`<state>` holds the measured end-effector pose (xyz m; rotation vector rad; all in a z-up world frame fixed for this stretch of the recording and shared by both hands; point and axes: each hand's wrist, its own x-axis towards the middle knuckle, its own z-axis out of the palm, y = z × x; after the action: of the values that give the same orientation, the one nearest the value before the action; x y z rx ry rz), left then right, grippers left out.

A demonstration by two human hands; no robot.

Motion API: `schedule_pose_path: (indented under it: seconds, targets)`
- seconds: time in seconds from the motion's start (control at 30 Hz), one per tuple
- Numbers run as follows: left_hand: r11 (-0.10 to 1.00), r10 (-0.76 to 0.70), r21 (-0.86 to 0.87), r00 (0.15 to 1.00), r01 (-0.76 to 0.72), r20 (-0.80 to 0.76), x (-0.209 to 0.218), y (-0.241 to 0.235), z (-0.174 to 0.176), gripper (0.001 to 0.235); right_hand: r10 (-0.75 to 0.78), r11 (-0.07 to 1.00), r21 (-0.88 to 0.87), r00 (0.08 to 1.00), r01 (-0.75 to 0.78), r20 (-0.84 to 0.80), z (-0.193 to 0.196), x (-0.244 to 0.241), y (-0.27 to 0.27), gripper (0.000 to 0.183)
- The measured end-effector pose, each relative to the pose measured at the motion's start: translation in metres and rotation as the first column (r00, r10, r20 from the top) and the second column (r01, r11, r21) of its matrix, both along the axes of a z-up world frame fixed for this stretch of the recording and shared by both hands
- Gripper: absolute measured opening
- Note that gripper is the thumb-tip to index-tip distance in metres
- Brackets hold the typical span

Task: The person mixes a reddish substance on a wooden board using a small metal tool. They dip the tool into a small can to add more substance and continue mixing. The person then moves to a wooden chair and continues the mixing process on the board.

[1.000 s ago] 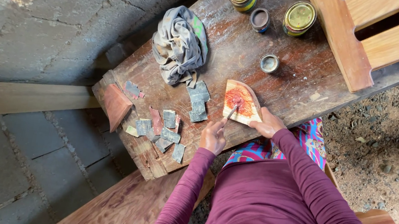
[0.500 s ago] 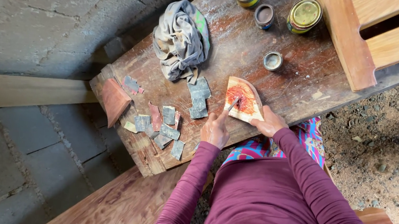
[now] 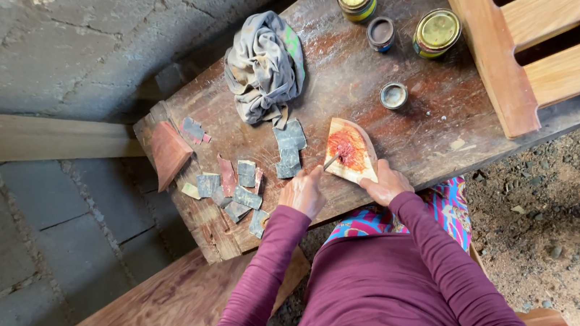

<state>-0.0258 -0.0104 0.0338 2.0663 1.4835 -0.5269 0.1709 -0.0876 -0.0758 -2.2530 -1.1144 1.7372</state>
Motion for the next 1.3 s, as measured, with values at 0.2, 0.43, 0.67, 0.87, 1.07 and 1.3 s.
schedule_pose_path:
  seconds: [0.2,0.43,0.67,0.87,1.07,1.3]
  targets:
    - [0.995,-0.056,0.082,0.998,0.057,-0.016,0.005,0.01,-0.011,0.047,0.024,1.0,0.007,1.0,-0.024,0.017,0.003,-0.005,0.0,0.068]
    - [0.914,-0.187,0.353,0.98,0.198,-0.065,0.01,-0.004,-0.044,0.039,0.046,0.998,0.044,0.998,-0.048,0.034,0.0,-0.012,-0.004,0.067]
    - [0.899,-0.336,0.229,0.924,0.372,-0.185,0.021,0.001,-0.01,0.021,-0.01,0.996,0.091,0.999,0.007,0.031,-0.014,-0.016,-0.012,0.069]
    - [0.824,-0.318,0.403,0.914,0.397,-0.25,0.02,0.026,-0.027,0.014,-0.023,0.996,0.089,1.0,0.021,0.019,-0.018,-0.014,-0.014,0.074]
    - [0.804,-0.415,0.333,0.866,0.492,-0.278,0.021,0.017,-0.037,0.018,-0.055,0.994,0.094,0.998,0.053,0.02,-0.022,-0.019,-0.017,0.073]
    - [0.901,-0.361,0.201,0.922,0.384,-0.142,0.019,0.01,-0.012,0.015,-0.018,0.996,0.093,1.0,0.016,0.022,-0.025,-0.023,-0.011,0.071]
